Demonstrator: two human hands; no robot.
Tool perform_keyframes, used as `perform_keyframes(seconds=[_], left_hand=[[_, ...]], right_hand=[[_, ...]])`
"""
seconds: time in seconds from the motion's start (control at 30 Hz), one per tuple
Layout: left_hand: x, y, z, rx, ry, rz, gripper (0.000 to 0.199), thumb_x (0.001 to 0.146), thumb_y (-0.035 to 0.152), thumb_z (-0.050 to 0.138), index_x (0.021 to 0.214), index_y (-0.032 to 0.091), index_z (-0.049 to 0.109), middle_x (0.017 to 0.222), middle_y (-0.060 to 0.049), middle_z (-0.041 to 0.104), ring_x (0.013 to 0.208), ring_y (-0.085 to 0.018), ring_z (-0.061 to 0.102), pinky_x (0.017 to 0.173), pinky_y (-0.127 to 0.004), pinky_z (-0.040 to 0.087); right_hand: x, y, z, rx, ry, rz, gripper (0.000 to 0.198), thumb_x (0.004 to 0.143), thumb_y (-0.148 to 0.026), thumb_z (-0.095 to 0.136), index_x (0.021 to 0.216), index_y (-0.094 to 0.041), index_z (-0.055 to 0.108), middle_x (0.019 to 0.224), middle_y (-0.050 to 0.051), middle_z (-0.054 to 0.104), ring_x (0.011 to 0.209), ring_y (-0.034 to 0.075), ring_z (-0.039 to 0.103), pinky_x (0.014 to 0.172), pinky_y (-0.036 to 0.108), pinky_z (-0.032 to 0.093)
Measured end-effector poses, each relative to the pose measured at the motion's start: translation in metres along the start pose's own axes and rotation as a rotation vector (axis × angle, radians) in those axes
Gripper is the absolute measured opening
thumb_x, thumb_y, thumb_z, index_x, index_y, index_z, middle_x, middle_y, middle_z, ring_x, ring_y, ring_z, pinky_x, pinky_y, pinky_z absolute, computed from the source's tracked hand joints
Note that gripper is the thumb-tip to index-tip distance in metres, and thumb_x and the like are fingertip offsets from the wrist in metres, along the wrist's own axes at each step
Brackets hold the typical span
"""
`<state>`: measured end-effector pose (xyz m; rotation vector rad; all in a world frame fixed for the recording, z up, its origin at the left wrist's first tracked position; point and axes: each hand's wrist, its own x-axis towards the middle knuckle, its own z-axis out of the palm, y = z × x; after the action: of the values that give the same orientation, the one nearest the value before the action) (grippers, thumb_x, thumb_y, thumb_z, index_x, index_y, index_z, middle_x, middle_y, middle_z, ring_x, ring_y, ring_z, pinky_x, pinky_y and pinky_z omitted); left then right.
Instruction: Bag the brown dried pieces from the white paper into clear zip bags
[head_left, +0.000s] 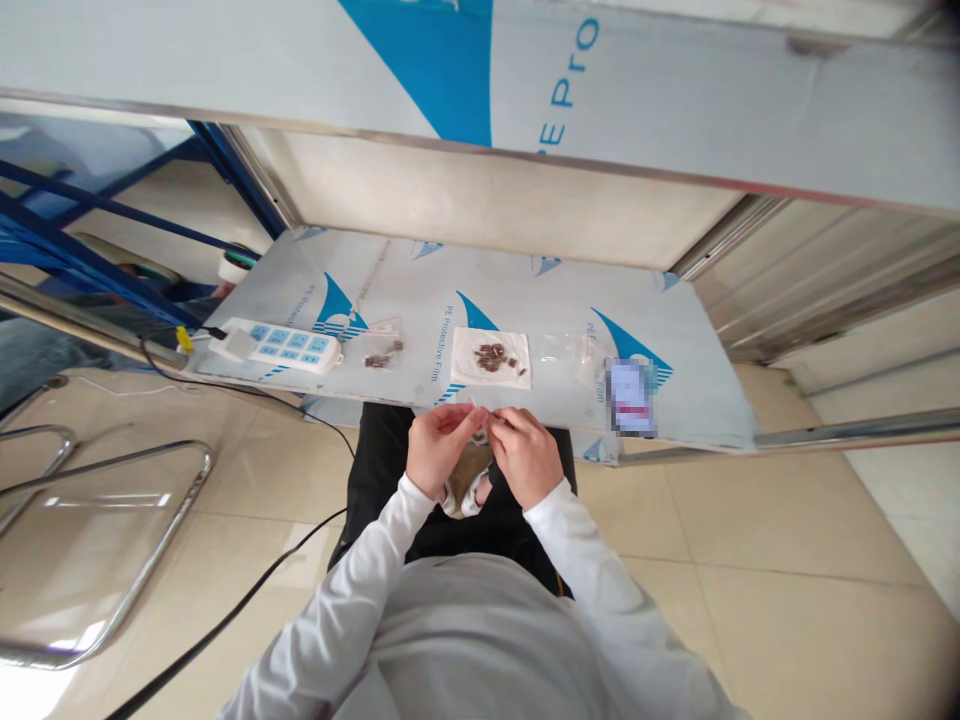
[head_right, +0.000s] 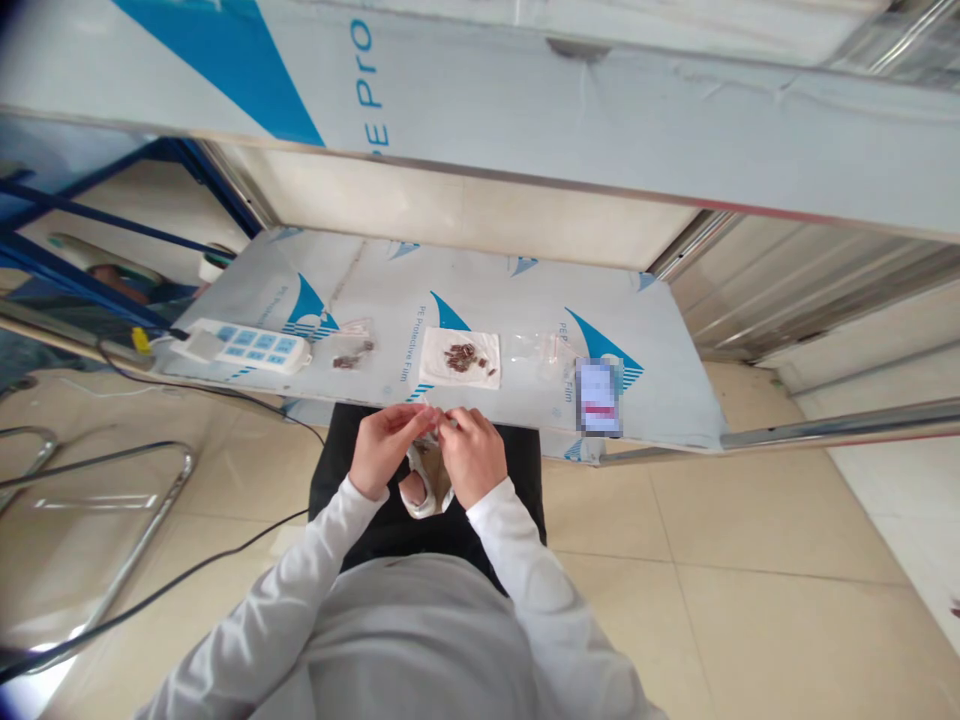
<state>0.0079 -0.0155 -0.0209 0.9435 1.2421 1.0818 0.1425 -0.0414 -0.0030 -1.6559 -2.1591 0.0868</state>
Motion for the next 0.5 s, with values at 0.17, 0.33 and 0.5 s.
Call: perform_keyframes(seconds=[0.17,0.33,0.5], left_hand=[[-0.002,-0.007,-0.001,-0.058,-0.025,-0.110,0.035,0.060,0.044,0.079,0.073,0.011,0.073,0.066,-0.005,0.072,0.057,-0.013,0.064,0.059,-0.023,0.051],[-0.005,-0.003,-0.001,-0.143,-0.096,-0.183,0.036,0.055,0.042,0.083,0.069,0.010,0.072,0.062,-0.004,0.070,0.053,-0.010,0.060,0.054,-0.020,0.047],[-0.003,0.001,-0.004,-0.221,-0.270,-0.225,0.035,0.059,0.041,0.082,0.066,0.009,0.070,0.059,-0.003,0.067,0.053,-0.008,0.058,0.057,-0.020,0.046]], right_hand=[[-0.006,0.003,-0.001,0.195,-0.024,0.012,0.030,0.086,-0.015,0.056,0.115,-0.018,0.066,0.098,0.008,0.068,0.090,0.021,0.062,0.083,0.033,0.052],[-0.013,0.002,-0.002,0.624,0.064,0.191,0.019,0.086,-0.030,0.060,0.096,-0.019,0.071,0.093,0.007,0.069,0.082,0.018,0.065,0.077,0.029,0.054],[-0.017,0.003,0.000,1.054,-0.086,0.415,0.025,0.083,-0.038,0.063,0.088,-0.015,0.072,0.080,0.007,0.073,0.071,0.018,0.068,0.067,0.028,0.055]])
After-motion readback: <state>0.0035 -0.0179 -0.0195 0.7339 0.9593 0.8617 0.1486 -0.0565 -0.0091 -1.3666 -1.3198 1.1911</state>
